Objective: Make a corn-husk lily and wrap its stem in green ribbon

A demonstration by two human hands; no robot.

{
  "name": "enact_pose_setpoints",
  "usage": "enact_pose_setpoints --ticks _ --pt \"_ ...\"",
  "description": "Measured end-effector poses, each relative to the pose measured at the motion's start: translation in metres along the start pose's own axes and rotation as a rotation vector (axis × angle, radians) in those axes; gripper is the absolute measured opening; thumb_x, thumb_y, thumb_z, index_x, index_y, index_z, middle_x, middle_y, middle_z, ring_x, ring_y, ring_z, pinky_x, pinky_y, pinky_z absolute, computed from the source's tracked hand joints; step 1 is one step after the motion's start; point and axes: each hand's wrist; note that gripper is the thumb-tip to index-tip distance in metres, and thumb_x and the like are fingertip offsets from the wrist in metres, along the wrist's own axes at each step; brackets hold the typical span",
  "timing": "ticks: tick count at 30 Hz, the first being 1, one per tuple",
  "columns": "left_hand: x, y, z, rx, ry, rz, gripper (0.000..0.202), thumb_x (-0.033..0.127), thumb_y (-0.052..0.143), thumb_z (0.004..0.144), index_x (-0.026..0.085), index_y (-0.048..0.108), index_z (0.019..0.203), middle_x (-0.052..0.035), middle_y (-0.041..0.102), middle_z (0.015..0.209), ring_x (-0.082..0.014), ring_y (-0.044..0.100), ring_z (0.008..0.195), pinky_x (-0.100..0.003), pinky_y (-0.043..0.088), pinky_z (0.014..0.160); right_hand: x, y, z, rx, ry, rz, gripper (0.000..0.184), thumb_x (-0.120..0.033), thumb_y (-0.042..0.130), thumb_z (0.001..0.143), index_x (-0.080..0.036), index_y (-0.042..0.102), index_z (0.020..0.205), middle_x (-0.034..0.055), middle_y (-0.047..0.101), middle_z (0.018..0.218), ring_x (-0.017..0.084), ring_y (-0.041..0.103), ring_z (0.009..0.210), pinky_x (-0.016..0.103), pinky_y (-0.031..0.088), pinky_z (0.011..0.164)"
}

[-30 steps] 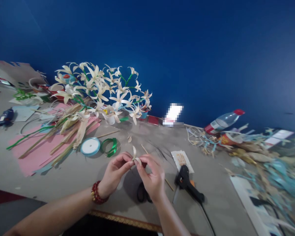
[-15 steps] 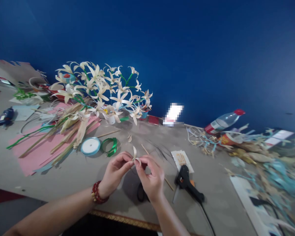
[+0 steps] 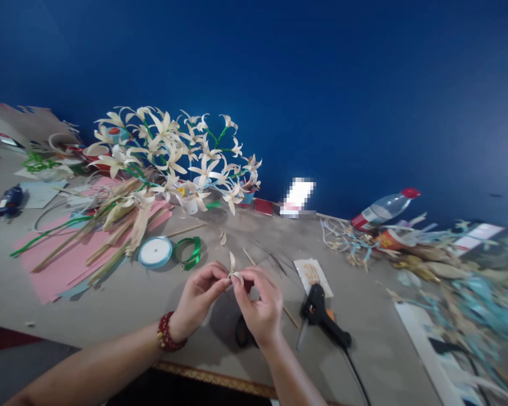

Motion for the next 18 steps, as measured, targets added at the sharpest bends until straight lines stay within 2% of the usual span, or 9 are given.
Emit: enact_pose_setpoints --ticks 18 --pt "-0.0041 -0.0009 -0.0014 -0.015 0.002 0.027 0.016 0.026 0.068 0.085 0.016 0.064 0.074 -0.0021 0.059 0.074 -0.0148 0.054 0.072 -0.027 0.043 0.069 0.0005 -0.0011 -0.0002 -0.029 0.021 0.0 0.01 -0.013 0.061 0.087 -0.02 0.063 0.081 0.0008 0.062 0.073 0.014 0.059 0.066 0.025 0.048 0.062"
Point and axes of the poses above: each hand's wrist, its own z-axis towards the middle knuckle, its own y-axis out of the palm, x = y × z
